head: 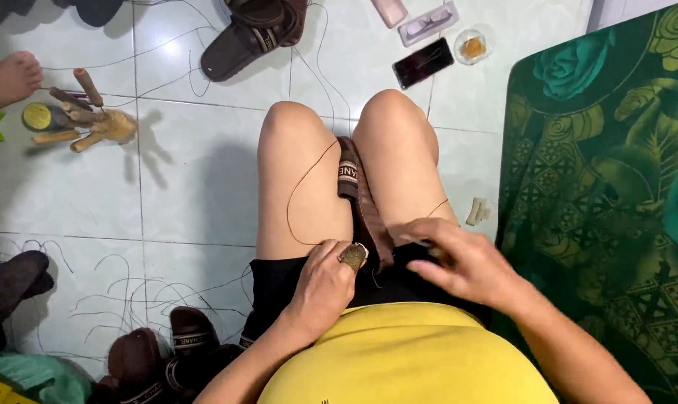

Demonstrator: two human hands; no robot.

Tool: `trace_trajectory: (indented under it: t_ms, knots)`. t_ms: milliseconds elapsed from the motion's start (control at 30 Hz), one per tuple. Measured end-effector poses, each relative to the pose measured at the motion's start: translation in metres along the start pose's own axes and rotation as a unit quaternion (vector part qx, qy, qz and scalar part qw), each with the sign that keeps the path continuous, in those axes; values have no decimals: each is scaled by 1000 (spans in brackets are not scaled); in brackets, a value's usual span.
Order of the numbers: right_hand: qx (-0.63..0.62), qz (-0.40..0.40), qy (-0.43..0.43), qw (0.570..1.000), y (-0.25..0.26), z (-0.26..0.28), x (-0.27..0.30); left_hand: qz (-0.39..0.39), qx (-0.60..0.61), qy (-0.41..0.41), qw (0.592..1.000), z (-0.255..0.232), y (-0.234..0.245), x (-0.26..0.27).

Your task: The person hand-sews the straps of a sandal using a needle and thread while sitting on the floor.

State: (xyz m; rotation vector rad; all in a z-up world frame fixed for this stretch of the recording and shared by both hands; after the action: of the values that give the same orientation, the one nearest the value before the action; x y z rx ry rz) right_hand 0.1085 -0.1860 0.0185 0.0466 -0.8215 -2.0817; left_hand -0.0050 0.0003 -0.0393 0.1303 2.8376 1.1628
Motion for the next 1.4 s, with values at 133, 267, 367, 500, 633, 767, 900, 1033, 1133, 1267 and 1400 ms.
trace_trajectory:
  t_ms: [133, 267, 367, 500, 633, 767, 900, 1033, 1133, 1267, 1400]
  knots:
    - [73, 30, -57, 995, -18, -1, -12, 19, 77, 14, 997, 15, -8, -2]
    - [-100, 140, -215, 961, -20, -19, -23, 29, 524, 208, 825, 18, 10, -24]
    - [-284, 125, -278, 909, -23, -19, -25, -34, 716, 268, 644, 25, 5, -44]
    - [-421, 80, -349, 833, -40, -41, -12, -75, 794, 299, 524, 46, -11, -88]
    - [-406, 67, -328, 850, -38, -29, -23, -82, 764, 311, 560, 51, -25, -128]
    - [-415, 55, -317, 851, -32, -23, -28, -105, 743, 323, 576, 61, -27, -130]
    - [-463, 78, -279, 838, -37, -40, -11, -29, 685, 278, 673, 44, 22, -106]
    - [-511, 67, -195, 835, -34, -35, -4, 199, 451, 238, 837, 17, 45, -70]
    - [-401, 26, -98, 910, -9, -9, -16, 301, 478, 188, 803, 20, 29, -39]
    - [0, -5, 6, 1000, -3, -2, -3, -69, 664, 208, 715, 84, 47, 6]
    - [82, 56, -10, 995, -12, -3, 1, -155, 188, 384, 891, 122, 105, 41]
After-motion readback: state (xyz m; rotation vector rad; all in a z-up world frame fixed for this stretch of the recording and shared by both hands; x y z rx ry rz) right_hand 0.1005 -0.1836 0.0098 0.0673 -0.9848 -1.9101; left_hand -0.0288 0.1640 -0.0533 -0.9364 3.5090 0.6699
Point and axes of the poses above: each hand's wrist, its own x-axis away from the middle knuckle, its own y-axis out of the back of the hand, z = x × y, the point moved 2 cm from there along -x, towards the middle knuckle, and after that the axes turned 2 degrees about -z, right-handed, at the moved point
